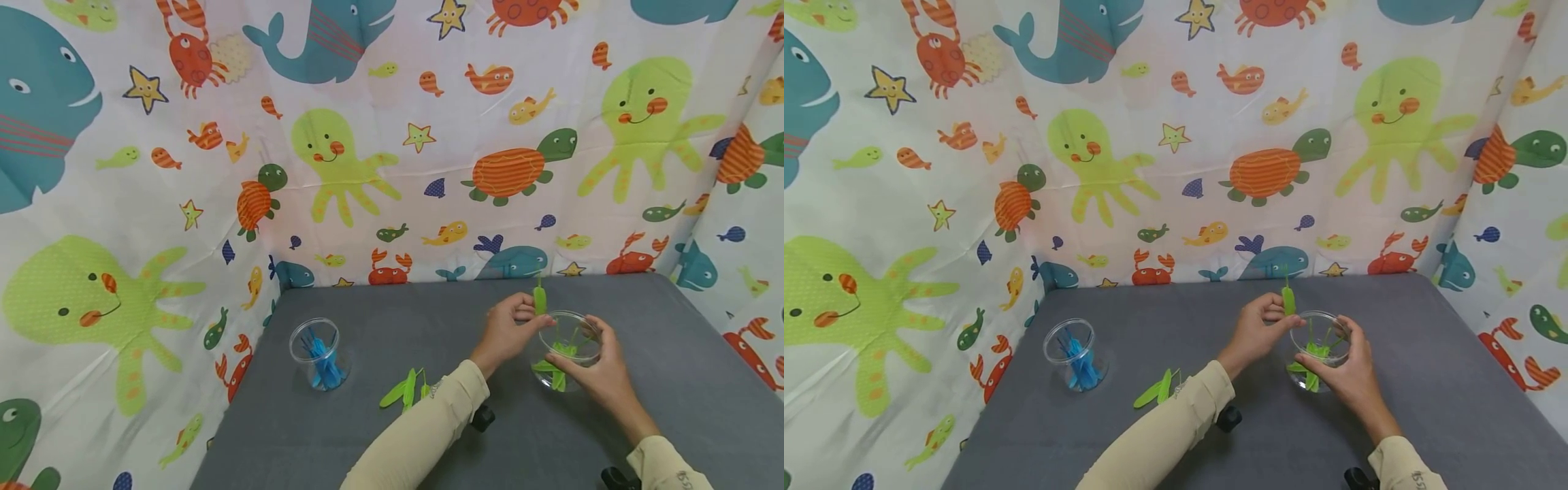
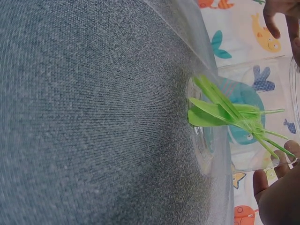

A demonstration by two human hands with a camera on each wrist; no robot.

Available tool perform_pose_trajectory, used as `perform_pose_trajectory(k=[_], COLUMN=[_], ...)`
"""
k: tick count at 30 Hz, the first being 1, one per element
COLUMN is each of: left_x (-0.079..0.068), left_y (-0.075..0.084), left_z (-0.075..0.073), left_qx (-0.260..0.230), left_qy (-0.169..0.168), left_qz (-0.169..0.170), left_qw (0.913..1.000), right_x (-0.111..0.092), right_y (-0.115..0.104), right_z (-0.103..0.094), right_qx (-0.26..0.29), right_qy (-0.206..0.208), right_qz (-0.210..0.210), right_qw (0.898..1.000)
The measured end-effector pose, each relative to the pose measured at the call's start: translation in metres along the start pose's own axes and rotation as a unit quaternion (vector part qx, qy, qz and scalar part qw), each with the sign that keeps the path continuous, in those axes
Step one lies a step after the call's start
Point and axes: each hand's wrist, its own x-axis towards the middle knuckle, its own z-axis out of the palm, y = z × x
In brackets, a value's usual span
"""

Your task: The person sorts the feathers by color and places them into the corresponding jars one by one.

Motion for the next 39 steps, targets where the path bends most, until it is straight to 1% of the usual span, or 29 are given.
perform_pose_trajectory(k=[5,9,19,23,30,35,39], left_x=[0.006,0.01,0.013,0.012,0.011,0.008,0.002], left_y=[0.002,0.004,0.0,0.0,-0.003,-0.002,-0.001], left_z=[0.01,0.017,0.028,0.03,0.024,0.017,0.009], left_qx=[0.048,0.067,0.083,0.088,0.093,0.084,0.067], left_qy=[0.006,0.009,0.011,0.009,0.01,0.016,0.019], left_qz=[0.011,0.01,0.005,0.012,0.058,0.065,0.065], left_qw=[0.9988,0.9976,0.9965,0.996,0.9939,0.9942,0.9955], right_x=[0.0,0.0,-0.002,-0.001,-0.001,-0.002,-0.002], right_y=[0.001,0.001,0.001,0.001,0.001,0.001,0.001], right_z=[-0.001,-0.001,-0.001,-0.001,-0.001,-0.002,-0.002], right_qx=[0.005,0.003,-0.008,-0.005,0.01,0.011,0.013], right_qy=[-0.002,-0.004,-0.003,-0.001,-0.006,-0.006,-0.007], right_qz=[0.001,0.0,-0.01,-0.015,-0.013,-0.014,-0.013], right_qw=[1.0,1.0,1.0,1.0,1.0,1.0,1.0])
